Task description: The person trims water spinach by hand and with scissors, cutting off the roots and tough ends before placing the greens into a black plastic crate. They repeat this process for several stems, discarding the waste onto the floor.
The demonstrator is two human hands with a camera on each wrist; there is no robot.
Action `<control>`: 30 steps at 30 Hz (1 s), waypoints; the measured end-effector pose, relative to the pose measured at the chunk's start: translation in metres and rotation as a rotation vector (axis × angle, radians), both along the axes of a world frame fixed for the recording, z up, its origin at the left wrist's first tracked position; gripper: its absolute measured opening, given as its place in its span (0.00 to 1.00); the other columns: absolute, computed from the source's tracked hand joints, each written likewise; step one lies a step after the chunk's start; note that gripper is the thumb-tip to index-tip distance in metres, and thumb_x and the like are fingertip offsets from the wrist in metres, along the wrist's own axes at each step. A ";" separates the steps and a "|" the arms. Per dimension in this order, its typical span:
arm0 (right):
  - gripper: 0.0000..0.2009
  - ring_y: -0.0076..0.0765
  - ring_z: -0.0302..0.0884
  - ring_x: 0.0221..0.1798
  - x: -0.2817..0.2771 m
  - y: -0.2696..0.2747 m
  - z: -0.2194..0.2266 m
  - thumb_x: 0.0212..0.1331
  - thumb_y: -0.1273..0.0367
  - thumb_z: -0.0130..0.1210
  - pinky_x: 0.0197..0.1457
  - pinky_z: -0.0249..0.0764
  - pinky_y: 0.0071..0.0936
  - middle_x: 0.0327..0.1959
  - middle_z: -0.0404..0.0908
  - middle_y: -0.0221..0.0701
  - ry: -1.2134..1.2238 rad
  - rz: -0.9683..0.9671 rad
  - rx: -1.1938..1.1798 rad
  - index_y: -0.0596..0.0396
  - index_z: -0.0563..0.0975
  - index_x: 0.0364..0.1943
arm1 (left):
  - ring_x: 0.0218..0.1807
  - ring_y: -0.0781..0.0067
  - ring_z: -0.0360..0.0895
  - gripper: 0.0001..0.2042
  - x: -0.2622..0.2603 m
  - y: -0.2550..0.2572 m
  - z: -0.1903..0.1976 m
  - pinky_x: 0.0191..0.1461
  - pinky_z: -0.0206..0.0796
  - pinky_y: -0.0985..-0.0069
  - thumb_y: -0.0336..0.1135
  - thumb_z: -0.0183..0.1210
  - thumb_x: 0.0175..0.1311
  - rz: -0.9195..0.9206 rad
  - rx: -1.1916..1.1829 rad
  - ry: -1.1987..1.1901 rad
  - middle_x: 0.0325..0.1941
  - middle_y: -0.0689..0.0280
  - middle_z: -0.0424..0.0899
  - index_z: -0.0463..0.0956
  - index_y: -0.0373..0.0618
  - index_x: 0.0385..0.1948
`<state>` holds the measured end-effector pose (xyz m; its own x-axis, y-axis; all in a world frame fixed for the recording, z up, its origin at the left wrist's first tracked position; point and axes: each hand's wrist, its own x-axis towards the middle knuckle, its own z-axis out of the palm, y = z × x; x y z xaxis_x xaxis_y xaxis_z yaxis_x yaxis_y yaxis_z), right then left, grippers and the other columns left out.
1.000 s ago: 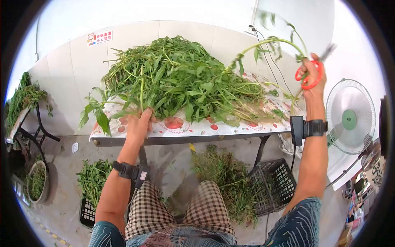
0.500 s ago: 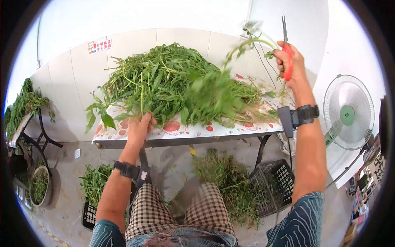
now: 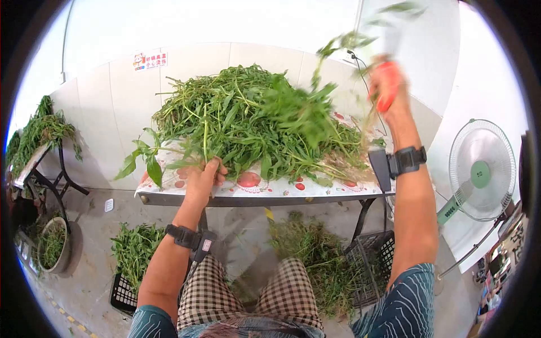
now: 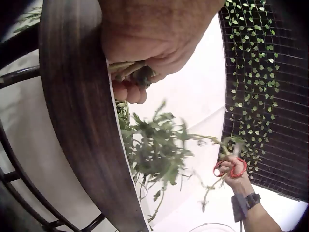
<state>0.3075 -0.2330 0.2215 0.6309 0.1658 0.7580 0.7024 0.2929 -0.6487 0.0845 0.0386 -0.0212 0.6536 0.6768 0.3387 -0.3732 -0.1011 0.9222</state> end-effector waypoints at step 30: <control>0.15 0.21 0.71 0.23 -0.187 0.075 -0.155 0.53 0.74 0.52 0.27 0.69 0.22 0.24 0.76 0.29 -0.072 0.603 -0.537 0.61 0.70 0.47 | 0.45 0.65 0.78 0.17 -0.044 -0.026 0.073 0.21 0.64 0.81 0.38 0.45 0.67 -0.668 -0.619 -0.281 0.58 0.53 0.70 0.65 0.50 0.57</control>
